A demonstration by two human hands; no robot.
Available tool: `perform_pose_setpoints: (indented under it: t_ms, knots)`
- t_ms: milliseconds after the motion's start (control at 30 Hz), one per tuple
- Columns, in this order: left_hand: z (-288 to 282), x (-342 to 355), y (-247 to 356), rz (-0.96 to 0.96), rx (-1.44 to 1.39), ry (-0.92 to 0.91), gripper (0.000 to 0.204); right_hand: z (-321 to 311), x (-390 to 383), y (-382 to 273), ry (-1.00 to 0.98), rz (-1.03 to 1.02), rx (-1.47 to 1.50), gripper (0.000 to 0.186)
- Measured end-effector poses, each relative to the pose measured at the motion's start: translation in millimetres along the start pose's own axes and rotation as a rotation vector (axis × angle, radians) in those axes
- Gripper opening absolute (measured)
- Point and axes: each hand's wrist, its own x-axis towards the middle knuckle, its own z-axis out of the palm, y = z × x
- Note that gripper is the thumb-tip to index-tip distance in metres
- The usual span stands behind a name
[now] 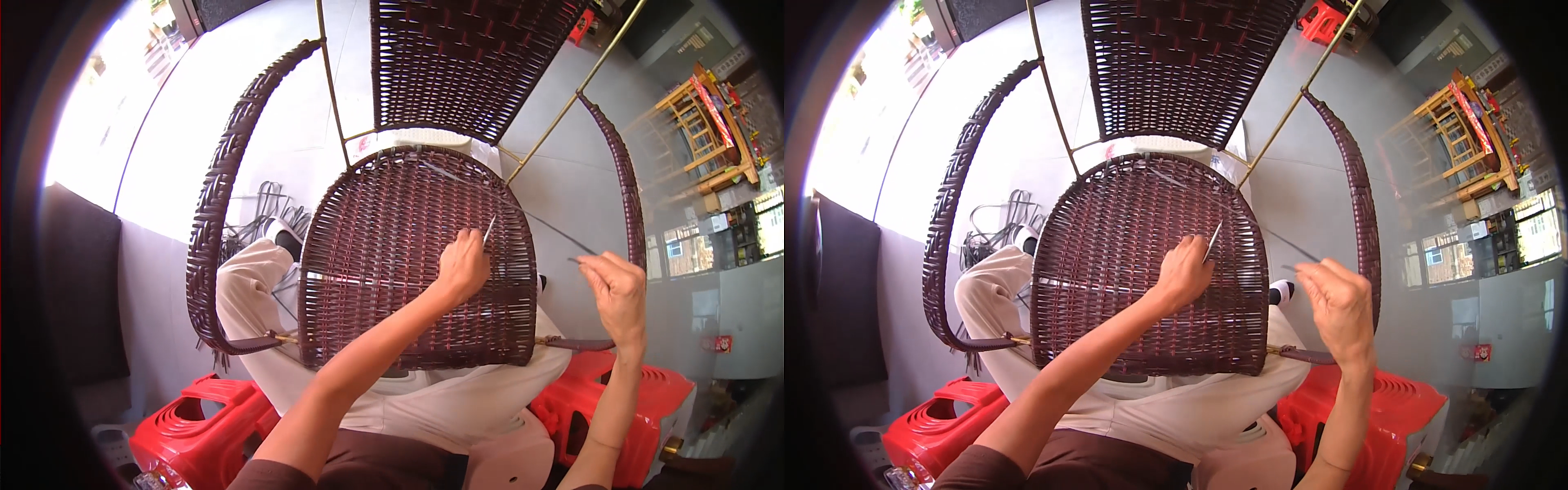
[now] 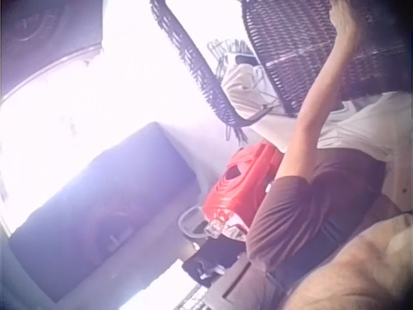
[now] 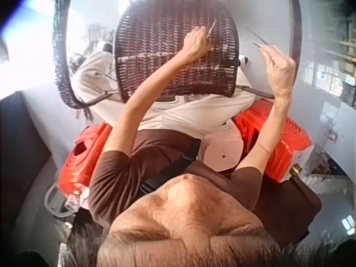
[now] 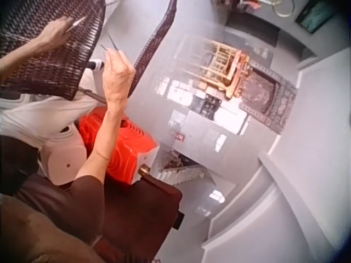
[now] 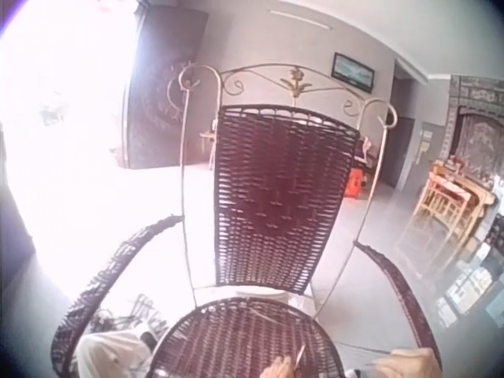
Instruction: The person weaves replacement plastic strips into the back of a wicker chair using a screwdriver to create space between existing strands.
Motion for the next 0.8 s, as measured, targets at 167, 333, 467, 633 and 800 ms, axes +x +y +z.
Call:
perform_pose_setpoints:
  t_ms: [167,333,467,633,800]
  knots:
    - [-68.5,-33.3,-5.1,-0.468,-0.699,-0.155,0.024,-12.8,23.1,6.2,0.082,-0.073,-0.109,0.009]
    - [-77.6,-10.8,-44.0,-0.415,-0.775,0.025,0.037,-19.7,46.2,21.2,0.021,-0.057,-0.068,0.007]
    - [-76.4,14.0,-53.7,-0.438,-0.804,0.061,0.04,-15.7,49.5,27.0,0.023,-0.12,-0.152,0.005]
    - [-78.6,39.3,-58.7,-0.572,-0.741,0.086,0.033,-11.6,49.5,19.6,0.022,-0.086,-0.194,0.006]
    - [-83.4,46.6,-53.1,-0.571,-0.749,0.063,0.03,-8.3,47.4,19.9,0.034,-0.087,-0.251,0.007]
